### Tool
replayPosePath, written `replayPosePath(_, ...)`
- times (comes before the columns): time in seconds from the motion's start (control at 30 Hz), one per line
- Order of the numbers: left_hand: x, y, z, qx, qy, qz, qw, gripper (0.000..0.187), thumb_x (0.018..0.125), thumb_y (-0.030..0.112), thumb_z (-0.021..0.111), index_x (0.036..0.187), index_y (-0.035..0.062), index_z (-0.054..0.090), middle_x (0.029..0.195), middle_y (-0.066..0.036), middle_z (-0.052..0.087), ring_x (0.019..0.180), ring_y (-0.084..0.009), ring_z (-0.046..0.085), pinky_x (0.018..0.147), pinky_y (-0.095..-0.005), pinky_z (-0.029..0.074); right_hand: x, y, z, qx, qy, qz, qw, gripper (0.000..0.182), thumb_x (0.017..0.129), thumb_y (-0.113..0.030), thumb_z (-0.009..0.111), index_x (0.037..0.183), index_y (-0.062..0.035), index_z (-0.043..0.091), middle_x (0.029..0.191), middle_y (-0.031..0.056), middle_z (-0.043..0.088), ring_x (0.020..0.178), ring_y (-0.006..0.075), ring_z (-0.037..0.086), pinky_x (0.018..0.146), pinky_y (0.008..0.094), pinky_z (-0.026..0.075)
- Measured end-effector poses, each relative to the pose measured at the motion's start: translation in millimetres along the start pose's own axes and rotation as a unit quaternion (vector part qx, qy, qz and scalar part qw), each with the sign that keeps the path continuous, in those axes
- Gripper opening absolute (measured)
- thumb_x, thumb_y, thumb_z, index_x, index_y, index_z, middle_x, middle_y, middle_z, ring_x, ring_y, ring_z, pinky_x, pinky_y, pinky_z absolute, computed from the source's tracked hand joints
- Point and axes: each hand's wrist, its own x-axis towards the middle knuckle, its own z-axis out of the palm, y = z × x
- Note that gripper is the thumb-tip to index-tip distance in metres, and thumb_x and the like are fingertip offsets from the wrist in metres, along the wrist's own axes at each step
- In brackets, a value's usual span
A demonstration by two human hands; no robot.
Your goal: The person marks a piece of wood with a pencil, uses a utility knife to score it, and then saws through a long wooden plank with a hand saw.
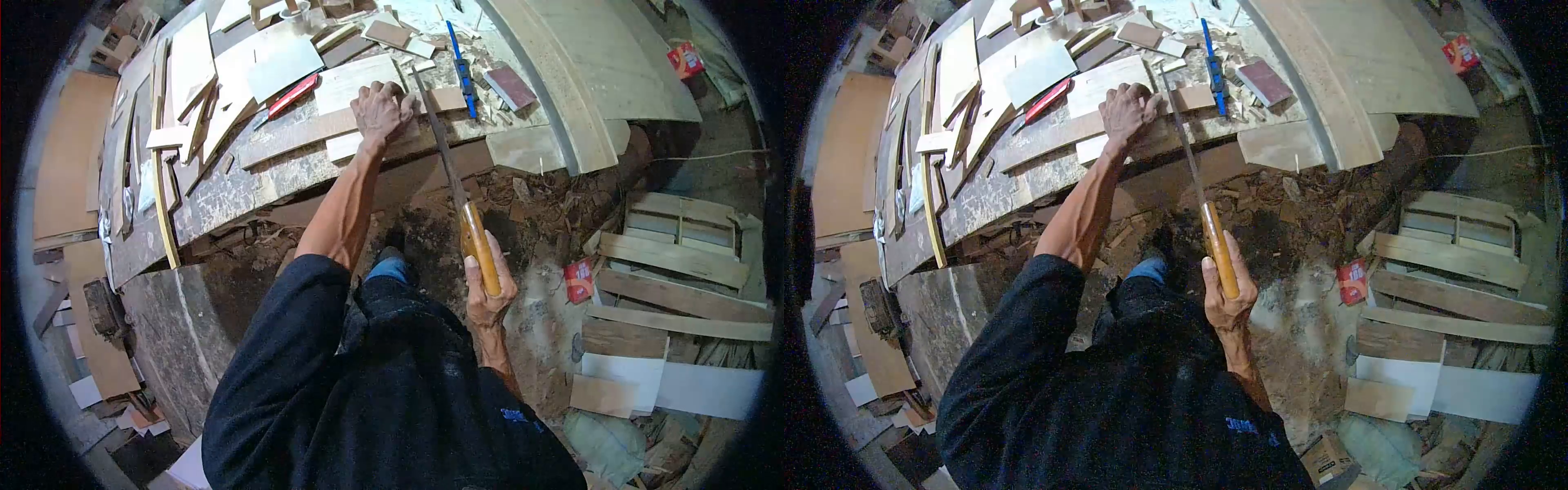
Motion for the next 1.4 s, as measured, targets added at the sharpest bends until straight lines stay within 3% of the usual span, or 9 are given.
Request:
replayPosePath(0.1,-4.0,-15.6,1.7,-0.007,-0.019,0.07,0.997,0.043,0.079,0.049,0.064,0.105,0.0141,0.066,0.109,-0.009,0.056,0.108,-0.03,0.048,0.088,-0.048,0.039,-3.1,4.0,-1.2,0.0,-0.007,0.013,1.0,0.041,0.091,-0.014,0.062,0.128,0.0032,0.055,0.12,0.0176,0.063,0.107,0.0252,0.062,0.092,0.0338,0.048)
replayPosePath(0.33,-11.9,-19.2,12.0,-0.027,0.061,0.142,0.988,0.034,0.083,0.041,0.064,0.104,0.0147,0.061,0.105,-0.009,0.055,0.105,-0.0294,0.048,0.088,-0.0464,0.035,-2.0,-5.3,-6.0,-0.041,-0.013,-0.006,0.999,0.041,0.089,-0.012,0.064,0.126,0.0032,0.056,0.116,0.018,0.065,0.102,0.0244,0.065,0.088,0.0324,0.051)
replayPosePath(0.67,-13.3,-16.2,13.5,-0.002,0.063,0.103,0.993,0.033,0.084,0.044,0.063,0.104,0.0174,0.061,0.107,-0.007,0.055,0.107,-0.0276,0.048,0.089,-0.0486,0.034,-6.8,-0.6,-3.1,-0.038,0.006,-0.026,0.999,0.041,0.09,-0.014,0.064,0.126,0.0042,0.056,0.115,0.0191,0.065,0.102,0.0255,0.065,0.087,0.0325,0.051)
replayPosePath(0.87,-10.0,-31.1,2.7,-0.054,-0.029,0.155,0.986,0.046,0.08,0.048,0.066,0.113,0.0156,0.061,0.116,-0.012,0.054,0.11,-0.0333,0.047,0.091,-0.0519,0.036,-7.6,-5.9,-1.5,-0.026,-0.007,0.03,0.999,0.04,0.091,-0.014,0.061,0.127,0.0028,0.056,0.117,0.0178,0.064,0.104,0.025,0.063,0.089,0.0334,0.049)
replayPosePath(0.9,-8.9,-37.2,-3.0,-0.023,-0.08,0.162,0.983,0.05,0.081,0.038,0.068,0.126,0.0185,0.056,0.122,-0.01,0.052,0.113,-0.0329,0.046,0.092,-0.0488,0.038,-7.9,-3.9,-1.1,-0.023,-0.006,0.032,0.999,0.04,0.09,-0.013,0.062,0.126,0.0033,0.056,0.116,0.0186,0.064,0.103,0.0247,0.064,0.088,0.0331,0.05)
replayPosePath(1.0,-7.8,-41.6,-13.0,-0.038,-0.119,0.169,0.978,0.054,0.075,0.029,0.07,0.126,0.018,0.055,0.123,-0.01,0.05,0.114,-0.0334,0.045,0.093,-0.0488,0.038,-7.7,-4.0,-1.0,-0.031,0.003,0.001,1.0,0.04,0.09,-0.012,0.063,0.126,0.0035,0.056,0.115,0.0184,0.065,0.101,0.024,0.065,0.087,0.0326,0.051)
replayPosePath(1.03,-10.0,-41.8,-11.8,-0.048,-0.096,0.173,0.979,0.064,0.069,0.02,0.072,0.129,0.0169,0.051,0.123,-0.011,0.049,0.115,-0.0343,0.044,0.094,-0.049,0.037,-6.4,-4.7,-0.2,-0.035,0.007,-0.017,0.999,0.04,0.09,-0.012,0.062,0.126,0.0034,0.056,0.115,0.0179,0.065,0.101,0.0237,0.065,0.087,0.0325,0.051)
replayPosePath(1.23,-23.0,-35.6,-7.4,-0.057,-0.002,0.174,0.983,0.072,0.065,0.018,0.076,0.13,0.0143,0.048,0.123,-0.013,0.046,0.115,-0.0354,0.043,0.096,-0.0483,0.034,-13.3,-1.4,-2.2,0.019,0.002,0.06,0.998,0.041,0.089,-0.012,0.063,0.126,0.0036,0.056,0.115,0.0169,0.065,0.101,0.0229,0.065,0.088,0.0316,0.051)
replayPosePath(1.4,-24.8,-31.0,-11.4,-0.08,0.02,0.192,0.978,0.069,0.066,0.017,0.075,0.129,0.0124,0.048,0.122,-0.014,0.045,0.115,-0.0365,0.043,0.095,-0.0486,0.034,-9.7,-2.4,1.4,-0.024,0.009,-0.019,0.999,0.042,0.089,-0.013,0.064,0.126,0.004,0.056,0.114,0.0175,0.065,0.099,0.0243,0.066,0.087,0.0317,0.051)
